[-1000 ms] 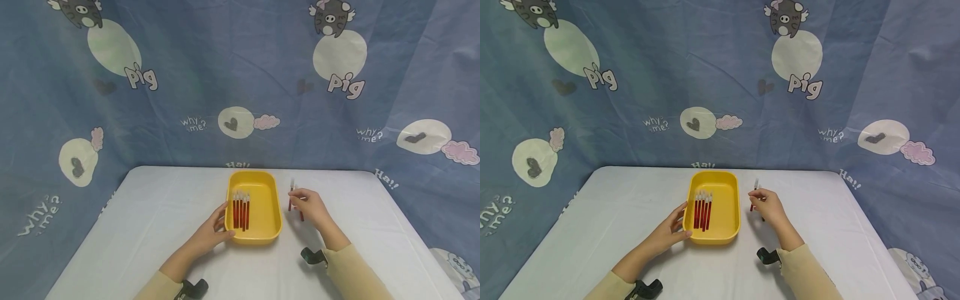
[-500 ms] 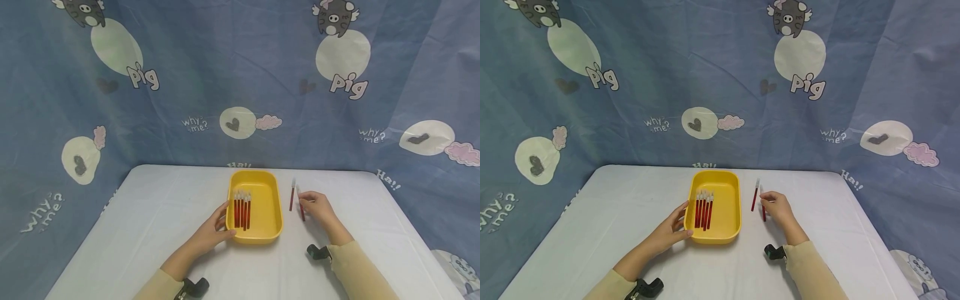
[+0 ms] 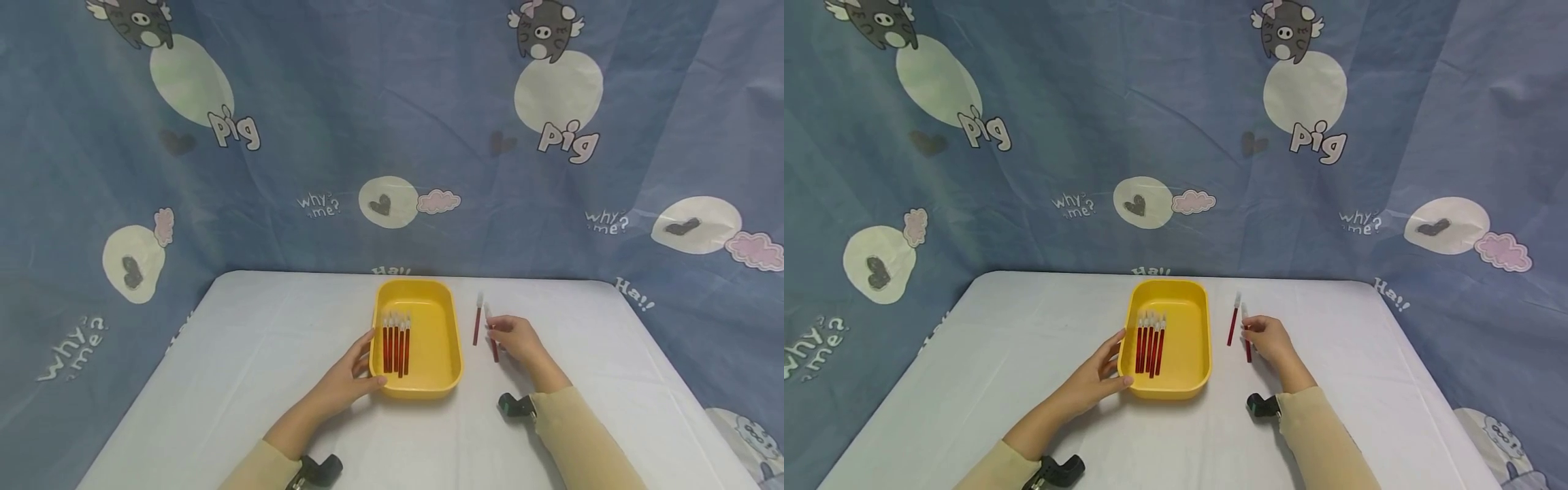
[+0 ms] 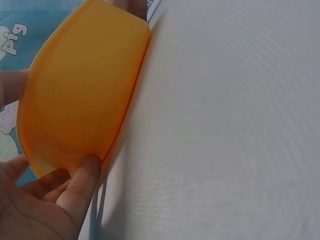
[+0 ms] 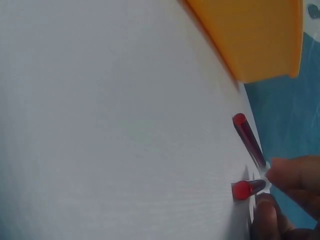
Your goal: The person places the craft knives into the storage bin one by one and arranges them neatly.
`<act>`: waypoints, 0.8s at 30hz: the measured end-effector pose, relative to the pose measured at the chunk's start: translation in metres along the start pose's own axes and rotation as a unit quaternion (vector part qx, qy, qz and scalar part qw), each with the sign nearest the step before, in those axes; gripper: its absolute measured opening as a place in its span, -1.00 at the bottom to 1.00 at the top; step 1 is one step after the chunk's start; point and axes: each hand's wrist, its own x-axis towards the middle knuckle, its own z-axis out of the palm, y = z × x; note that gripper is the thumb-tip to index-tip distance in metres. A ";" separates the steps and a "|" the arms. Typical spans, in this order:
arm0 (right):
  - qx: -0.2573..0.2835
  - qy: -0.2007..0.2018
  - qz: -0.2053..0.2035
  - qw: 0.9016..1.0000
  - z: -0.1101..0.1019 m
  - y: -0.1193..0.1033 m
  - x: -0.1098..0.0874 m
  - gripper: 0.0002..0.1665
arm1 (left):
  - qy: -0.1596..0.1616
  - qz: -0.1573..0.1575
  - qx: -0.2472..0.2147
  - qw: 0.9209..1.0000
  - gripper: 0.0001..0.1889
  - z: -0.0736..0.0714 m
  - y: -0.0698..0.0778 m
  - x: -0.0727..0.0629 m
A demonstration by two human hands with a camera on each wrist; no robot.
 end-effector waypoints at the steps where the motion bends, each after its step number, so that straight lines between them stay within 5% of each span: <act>1: 0.000 -0.001 0.004 1.000 0.000 0.000 0.001 -0.62 | 0.000 0.000 0.000 1.000 0.02 0.000 0.000 0.000; 24: -0.066 0.017 -0.004 0.998 -0.001 0.001 0.003 -0.61 | 0.005 0.000 0.005 1.000 0.02 0.000 -0.002 -0.001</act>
